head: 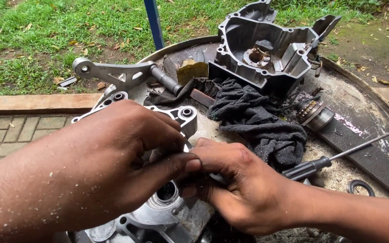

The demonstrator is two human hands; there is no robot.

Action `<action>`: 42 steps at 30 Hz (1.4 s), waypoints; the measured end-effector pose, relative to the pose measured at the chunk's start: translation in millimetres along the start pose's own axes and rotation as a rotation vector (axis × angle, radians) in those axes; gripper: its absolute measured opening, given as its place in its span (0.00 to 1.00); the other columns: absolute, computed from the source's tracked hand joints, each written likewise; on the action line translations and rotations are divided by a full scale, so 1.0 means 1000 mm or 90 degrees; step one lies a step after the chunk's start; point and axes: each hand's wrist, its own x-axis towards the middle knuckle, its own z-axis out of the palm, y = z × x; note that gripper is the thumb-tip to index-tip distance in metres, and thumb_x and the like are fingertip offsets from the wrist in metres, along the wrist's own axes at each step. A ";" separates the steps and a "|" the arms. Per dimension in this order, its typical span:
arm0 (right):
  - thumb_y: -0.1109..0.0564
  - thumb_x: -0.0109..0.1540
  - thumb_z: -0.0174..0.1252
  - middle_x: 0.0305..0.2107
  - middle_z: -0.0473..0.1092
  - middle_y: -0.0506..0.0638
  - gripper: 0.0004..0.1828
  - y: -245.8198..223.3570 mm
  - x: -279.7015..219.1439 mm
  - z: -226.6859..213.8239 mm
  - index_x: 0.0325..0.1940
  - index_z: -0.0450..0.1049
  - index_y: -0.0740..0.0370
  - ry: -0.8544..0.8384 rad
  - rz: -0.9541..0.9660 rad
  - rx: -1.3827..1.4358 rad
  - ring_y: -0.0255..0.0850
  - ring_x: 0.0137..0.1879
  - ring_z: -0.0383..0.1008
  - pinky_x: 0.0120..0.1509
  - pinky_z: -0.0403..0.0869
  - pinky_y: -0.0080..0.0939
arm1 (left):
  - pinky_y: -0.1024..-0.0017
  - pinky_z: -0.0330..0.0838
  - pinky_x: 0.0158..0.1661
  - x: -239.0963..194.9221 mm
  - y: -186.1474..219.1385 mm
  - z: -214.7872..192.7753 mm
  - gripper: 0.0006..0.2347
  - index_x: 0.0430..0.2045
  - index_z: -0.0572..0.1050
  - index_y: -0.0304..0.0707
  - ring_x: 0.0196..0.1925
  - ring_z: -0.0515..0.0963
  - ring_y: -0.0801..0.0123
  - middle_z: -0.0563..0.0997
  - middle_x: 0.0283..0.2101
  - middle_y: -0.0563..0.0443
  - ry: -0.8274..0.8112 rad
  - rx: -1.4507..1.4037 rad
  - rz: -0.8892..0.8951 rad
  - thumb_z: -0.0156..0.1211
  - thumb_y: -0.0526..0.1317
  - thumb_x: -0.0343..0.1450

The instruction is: The person uses a metal file to smooth the edges of a disassembled engine casing, then fits a black rubber seal into a circular groove on the casing. The work is performed on a metal drum surface outdoors with other engine parts and tools nearby.

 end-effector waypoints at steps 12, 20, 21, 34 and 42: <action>0.63 0.63 0.57 0.32 0.71 0.47 0.05 0.007 0.001 0.002 0.33 0.75 0.56 0.002 -0.027 0.034 0.39 0.38 0.75 0.44 0.73 0.37 | 0.71 0.68 0.30 0.006 0.027 -0.017 0.23 0.11 0.76 0.55 0.20 0.73 0.74 0.77 0.15 0.62 -0.129 0.063 -0.181 0.53 0.61 0.76; 0.63 0.64 0.54 0.30 0.71 0.44 0.09 0.004 0.007 -0.001 0.32 0.76 0.54 -0.043 0.020 0.035 0.37 0.37 0.74 0.45 0.72 0.35 | 0.73 0.65 0.27 0.006 0.017 -0.012 0.23 0.07 0.76 0.56 0.16 0.69 0.74 0.73 0.09 0.61 -0.099 0.046 -0.176 0.59 0.61 0.74; 0.61 0.64 0.55 0.31 0.71 0.45 0.07 0.007 0.006 -0.001 0.33 0.76 0.55 -0.045 0.033 0.052 0.36 0.38 0.74 0.44 0.73 0.35 | 0.72 0.65 0.27 0.006 0.017 -0.012 0.24 0.07 0.75 0.55 0.16 0.70 0.74 0.73 0.09 0.61 -0.091 0.059 -0.187 0.59 0.62 0.74; 0.57 0.65 0.57 0.33 0.70 0.46 0.09 0.009 0.003 -0.009 0.49 0.77 0.55 -0.118 -0.007 0.047 0.38 0.42 0.68 0.50 0.70 0.39 | 0.70 0.63 0.27 -0.003 0.027 -0.009 0.22 0.09 0.80 0.54 0.17 0.65 0.75 0.75 0.10 0.61 -0.074 0.003 -0.157 0.59 0.58 0.75; 0.56 0.69 0.52 0.35 0.69 0.47 0.06 0.011 0.000 -0.007 0.41 0.74 0.58 -0.085 -0.033 0.129 0.40 0.44 0.72 0.53 0.73 0.39 | 0.65 0.67 0.28 -0.007 0.018 0.005 0.22 0.10 0.76 0.52 0.18 0.73 0.68 0.80 0.14 0.60 0.018 -0.006 -0.079 0.60 0.58 0.75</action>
